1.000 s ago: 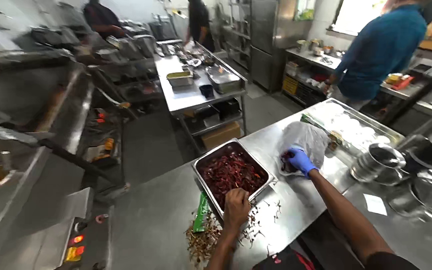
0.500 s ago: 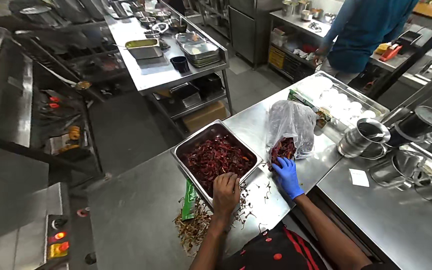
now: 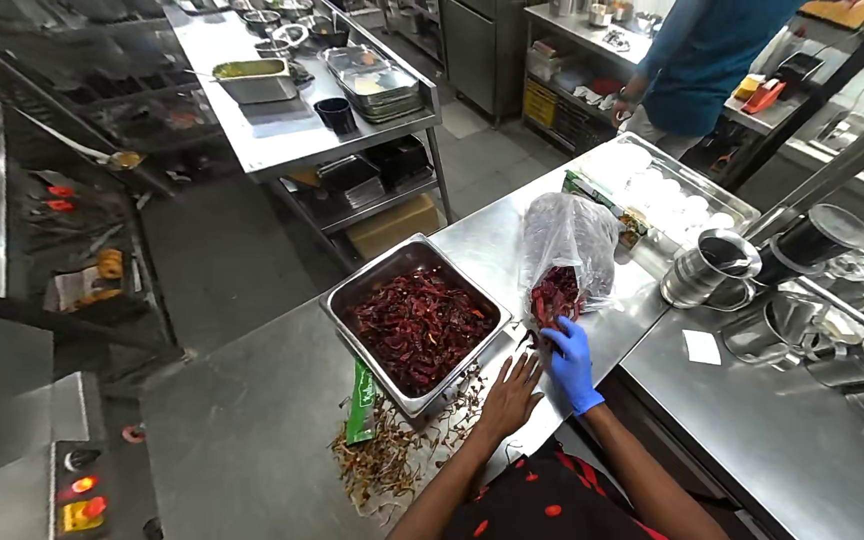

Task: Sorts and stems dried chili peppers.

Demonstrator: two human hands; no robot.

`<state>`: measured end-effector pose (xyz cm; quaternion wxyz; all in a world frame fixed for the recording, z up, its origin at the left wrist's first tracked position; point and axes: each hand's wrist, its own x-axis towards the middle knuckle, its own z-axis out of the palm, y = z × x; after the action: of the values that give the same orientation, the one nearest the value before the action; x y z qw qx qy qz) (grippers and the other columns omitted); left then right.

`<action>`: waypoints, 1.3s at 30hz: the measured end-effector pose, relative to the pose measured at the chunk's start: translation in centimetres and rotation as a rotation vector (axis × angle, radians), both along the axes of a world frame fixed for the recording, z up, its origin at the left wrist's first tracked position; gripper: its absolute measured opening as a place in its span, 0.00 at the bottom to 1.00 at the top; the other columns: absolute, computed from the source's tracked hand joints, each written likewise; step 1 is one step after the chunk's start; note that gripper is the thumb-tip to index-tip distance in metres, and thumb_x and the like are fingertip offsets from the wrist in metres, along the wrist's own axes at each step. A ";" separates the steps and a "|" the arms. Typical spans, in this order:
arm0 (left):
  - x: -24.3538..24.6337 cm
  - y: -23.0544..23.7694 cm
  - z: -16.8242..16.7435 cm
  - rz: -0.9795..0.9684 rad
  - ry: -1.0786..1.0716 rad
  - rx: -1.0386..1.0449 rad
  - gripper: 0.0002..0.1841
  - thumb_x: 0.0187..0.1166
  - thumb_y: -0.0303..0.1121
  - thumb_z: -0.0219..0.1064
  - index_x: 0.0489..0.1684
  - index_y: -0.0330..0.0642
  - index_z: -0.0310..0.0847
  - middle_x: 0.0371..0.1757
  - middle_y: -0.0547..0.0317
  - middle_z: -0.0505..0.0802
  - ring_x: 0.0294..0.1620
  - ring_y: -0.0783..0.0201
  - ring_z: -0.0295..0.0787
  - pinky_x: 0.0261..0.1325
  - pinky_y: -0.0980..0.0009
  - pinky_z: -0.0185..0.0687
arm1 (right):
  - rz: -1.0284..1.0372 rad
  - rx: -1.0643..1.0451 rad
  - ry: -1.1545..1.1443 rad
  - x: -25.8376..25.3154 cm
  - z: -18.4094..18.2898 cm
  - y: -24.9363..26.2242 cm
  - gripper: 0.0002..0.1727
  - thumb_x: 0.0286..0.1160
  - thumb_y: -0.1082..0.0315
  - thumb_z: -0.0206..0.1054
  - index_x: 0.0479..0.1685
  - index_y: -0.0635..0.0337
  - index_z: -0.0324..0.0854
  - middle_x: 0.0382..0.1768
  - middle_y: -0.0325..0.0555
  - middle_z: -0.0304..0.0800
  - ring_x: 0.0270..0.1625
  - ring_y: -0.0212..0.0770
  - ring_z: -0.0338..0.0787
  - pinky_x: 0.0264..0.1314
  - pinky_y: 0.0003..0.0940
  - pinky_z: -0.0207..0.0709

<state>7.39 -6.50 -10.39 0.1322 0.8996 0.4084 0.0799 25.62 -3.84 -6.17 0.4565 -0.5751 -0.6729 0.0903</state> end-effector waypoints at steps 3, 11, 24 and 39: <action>-2.0 -1.3 0.7 0.110 0.050 -0.027 0.33 0.92 0.54 0.41 0.92 0.50 0.61 0.96 0.59 0.59 0.97 0.58 0.44 0.95 0.43 0.36 | 0.103 -0.028 -0.100 -0.4 -3.4 -1.9 0.22 0.64 0.74 0.70 0.57 0.45 0.93 0.72 0.50 0.84 0.79 0.55 0.77 0.82 0.61 0.67; -4.0 -7.1 2.1 0.227 0.116 0.109 0.35 0.91 0.53 0.39 0.86 0.36 0.68 0.90 0.47 0.70 0.91 0.45 0.60 0.90 0.39 0.51 | 0.192 -0.178 -0.287 -3.5 -4.1 -3.0 0.19 0.62 0.70 0.73 0.54 0.43 0.93 0.74 0.49 0.83 0.76 0.58 0.79 0.74 0.61 0.73; -5.1 -6.4 -0.2 -0.004 0.027 0.035 0.34 0.93 0.54 0.34 0.93 0.46 0.58 0.95 0.60 0.61 0.96 0.58 0.50 0.94 0.46 0.44 | 0.697 -0.549 -0.026 5.8 4.4 0.5 0.25 0.75 0.78 0.59 0.64 0.44 0.92 0.84 0.57 0.71 0.88 0.52 0.69 0.87 0.53 0.66; -11.3 -10.8 1.8 0.267 -0.142 0.313 0.25 0.90 0.47 0.49 0.73 0.46 0.85 0.79 0.54 0.84 0.85 0.50 0.73 0.87 0.45 0.62 | 0.326 -0.241 -0.496 3.2 1.8 -3.0 0.31 0.63 0.74 0.73 0.70 0.34 0.87 0.58 0.42 0.91 0.56 0.48 0.89 0.51 0.52 0.82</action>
<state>-3.95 -17.32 -8.55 0.0074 0.8392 0.4963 0.2222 28.82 -6.85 -4.41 0.1869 -0.5142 -0.8313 0.0985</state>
